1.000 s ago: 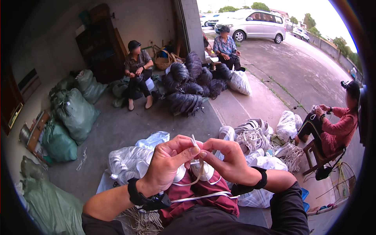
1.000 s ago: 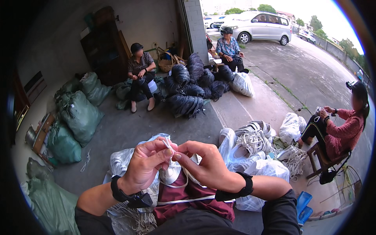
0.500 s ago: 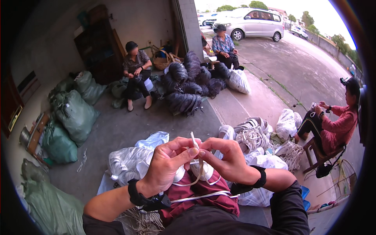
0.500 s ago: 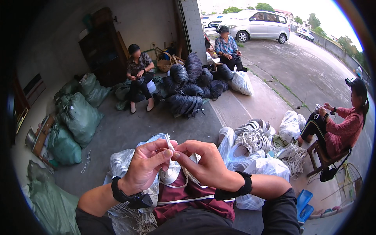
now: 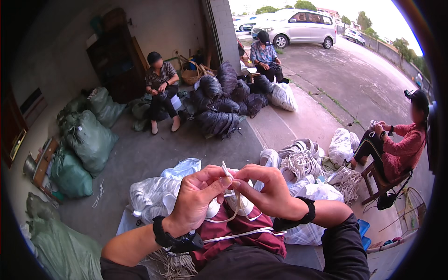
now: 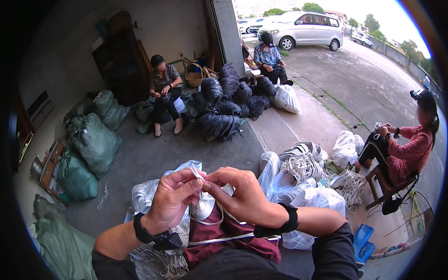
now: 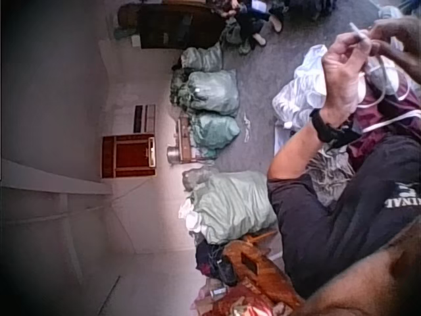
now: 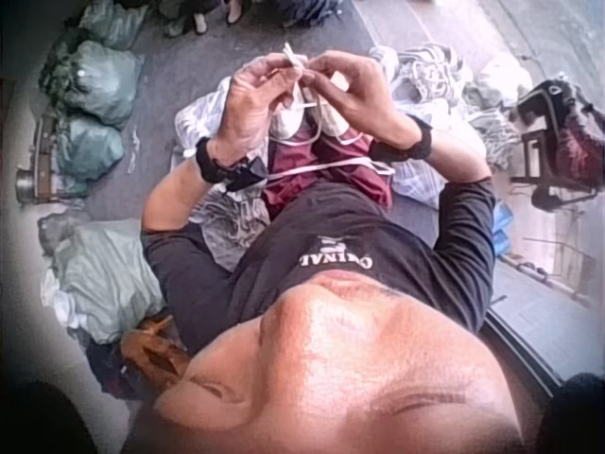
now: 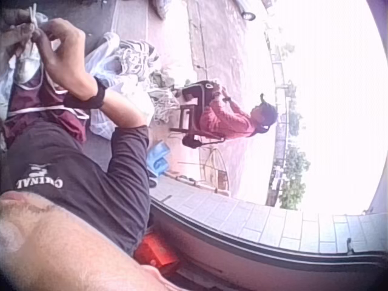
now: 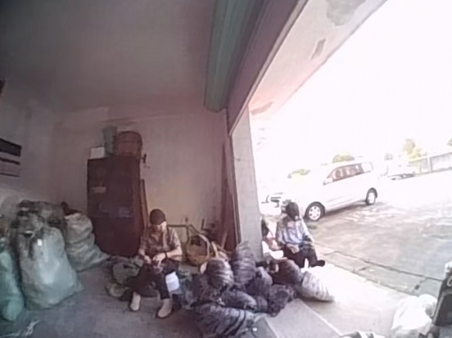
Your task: The recorder is threading laces through the eyelets of a pair of white shoes.
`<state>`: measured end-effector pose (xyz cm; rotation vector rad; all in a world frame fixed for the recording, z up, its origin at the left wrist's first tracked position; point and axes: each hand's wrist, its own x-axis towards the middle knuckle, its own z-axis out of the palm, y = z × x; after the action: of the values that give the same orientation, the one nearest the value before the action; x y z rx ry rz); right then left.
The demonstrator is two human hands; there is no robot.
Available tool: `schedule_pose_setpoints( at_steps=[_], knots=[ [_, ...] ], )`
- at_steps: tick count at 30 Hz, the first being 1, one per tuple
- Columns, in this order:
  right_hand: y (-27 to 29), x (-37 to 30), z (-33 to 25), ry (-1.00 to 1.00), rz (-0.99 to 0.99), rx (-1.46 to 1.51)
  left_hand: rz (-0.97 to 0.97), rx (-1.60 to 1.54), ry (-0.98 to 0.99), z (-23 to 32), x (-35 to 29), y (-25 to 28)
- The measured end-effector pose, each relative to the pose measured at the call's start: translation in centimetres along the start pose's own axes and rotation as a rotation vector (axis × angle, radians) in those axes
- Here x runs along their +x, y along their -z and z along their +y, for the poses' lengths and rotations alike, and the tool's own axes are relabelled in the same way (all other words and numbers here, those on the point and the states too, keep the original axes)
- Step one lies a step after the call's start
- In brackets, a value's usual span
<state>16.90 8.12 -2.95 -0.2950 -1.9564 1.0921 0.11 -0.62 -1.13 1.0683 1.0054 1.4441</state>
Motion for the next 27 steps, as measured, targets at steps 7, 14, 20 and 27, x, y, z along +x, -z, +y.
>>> schedule_pose_setpoints(
  at_steps=[7, 14, 20, 27],
  knots=[
    [-0.1, 0.0, 0.3, 0.020, 0.004, -0.003, -0.021, -0.047, -0.006, -0.4, 0.1, 0.4],
    [-0.5, -0.4, 0.3, 0.028, 0.016, -0.010, -0.006, -0.027, 0.006, -0.6, -0.2, 0.4],
    [-1.5, 0.4, 2.0, -0.015, -0.038, 0.039, 0.026, 0.125, -0.109, 0.3, 0.7, 1.0],
    [-4.0, 3.1, 7.2, -0.138, -0.298, 0.161, 0.040, 0.360, -0.395, 7.3, 5.2, 5.3]
  ],
)
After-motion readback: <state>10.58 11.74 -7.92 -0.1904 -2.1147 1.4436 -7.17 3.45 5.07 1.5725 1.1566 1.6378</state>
